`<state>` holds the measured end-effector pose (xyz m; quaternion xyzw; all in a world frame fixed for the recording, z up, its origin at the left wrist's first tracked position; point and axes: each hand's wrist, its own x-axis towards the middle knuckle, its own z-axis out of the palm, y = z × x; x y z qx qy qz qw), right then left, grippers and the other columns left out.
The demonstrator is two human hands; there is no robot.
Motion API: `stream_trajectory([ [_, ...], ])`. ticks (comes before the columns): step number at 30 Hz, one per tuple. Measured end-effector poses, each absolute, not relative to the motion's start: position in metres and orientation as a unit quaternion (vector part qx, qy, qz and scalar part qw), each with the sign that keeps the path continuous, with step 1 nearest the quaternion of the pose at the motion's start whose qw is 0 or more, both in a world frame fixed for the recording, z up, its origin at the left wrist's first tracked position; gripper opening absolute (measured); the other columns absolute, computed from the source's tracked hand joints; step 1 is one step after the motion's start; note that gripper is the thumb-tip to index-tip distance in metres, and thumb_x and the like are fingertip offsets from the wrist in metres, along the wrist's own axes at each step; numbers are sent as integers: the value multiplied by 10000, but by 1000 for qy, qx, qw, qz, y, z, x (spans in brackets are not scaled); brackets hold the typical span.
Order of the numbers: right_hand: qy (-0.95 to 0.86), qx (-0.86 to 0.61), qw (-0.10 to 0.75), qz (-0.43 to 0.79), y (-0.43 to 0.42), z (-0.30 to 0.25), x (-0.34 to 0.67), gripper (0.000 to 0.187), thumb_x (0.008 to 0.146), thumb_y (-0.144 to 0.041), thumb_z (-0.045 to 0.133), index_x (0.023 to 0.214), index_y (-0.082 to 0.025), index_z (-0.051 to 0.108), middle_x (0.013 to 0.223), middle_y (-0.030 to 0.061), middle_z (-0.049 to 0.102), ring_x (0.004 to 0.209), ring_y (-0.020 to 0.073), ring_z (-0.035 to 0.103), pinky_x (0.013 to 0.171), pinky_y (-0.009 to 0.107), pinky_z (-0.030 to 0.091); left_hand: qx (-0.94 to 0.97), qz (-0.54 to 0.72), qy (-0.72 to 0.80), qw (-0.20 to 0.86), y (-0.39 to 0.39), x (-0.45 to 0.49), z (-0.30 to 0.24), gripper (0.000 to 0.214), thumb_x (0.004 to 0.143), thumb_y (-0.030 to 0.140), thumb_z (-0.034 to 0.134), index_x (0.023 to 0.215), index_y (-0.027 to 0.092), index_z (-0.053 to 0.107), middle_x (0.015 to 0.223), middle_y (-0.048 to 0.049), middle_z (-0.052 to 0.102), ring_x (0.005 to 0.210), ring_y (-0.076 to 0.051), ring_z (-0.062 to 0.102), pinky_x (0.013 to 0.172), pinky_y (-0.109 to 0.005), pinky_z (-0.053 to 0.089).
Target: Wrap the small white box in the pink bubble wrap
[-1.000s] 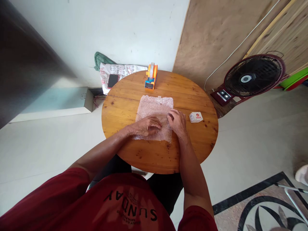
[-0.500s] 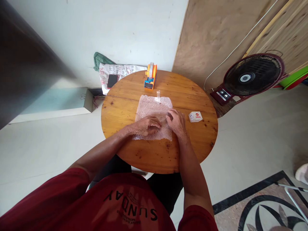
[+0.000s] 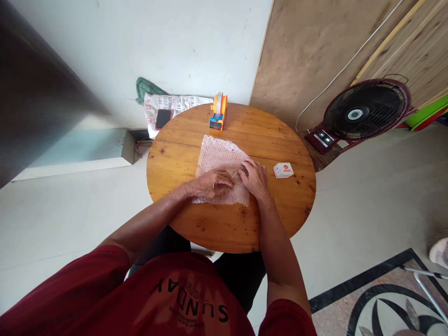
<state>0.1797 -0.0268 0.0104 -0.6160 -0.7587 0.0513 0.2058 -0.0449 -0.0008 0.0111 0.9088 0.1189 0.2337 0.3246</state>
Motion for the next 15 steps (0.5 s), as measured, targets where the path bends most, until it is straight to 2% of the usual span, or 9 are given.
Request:
stream_trajectory([
  [6,-762,-611,210,50,-27,11,181,353,937,-297,511,1228,-194,682,1399,127,634,1275,334,570,1050,524,422,907,229,118,333,-1,-45,13,193,884,285,626,988,182,752,1093,-103,733,1040,-263,656,1028,-434,462],
  [15,-757,-616,212,56,-27,12,179,364,946,-333,505,1242,-203,672,1395,117,637,1274,336,568,1055,526,415,908,238,113,327,0,-45,11,173,854,238,634,972,170,741,1091,-106,738,1027,-269,659,1020,-442,472],
])
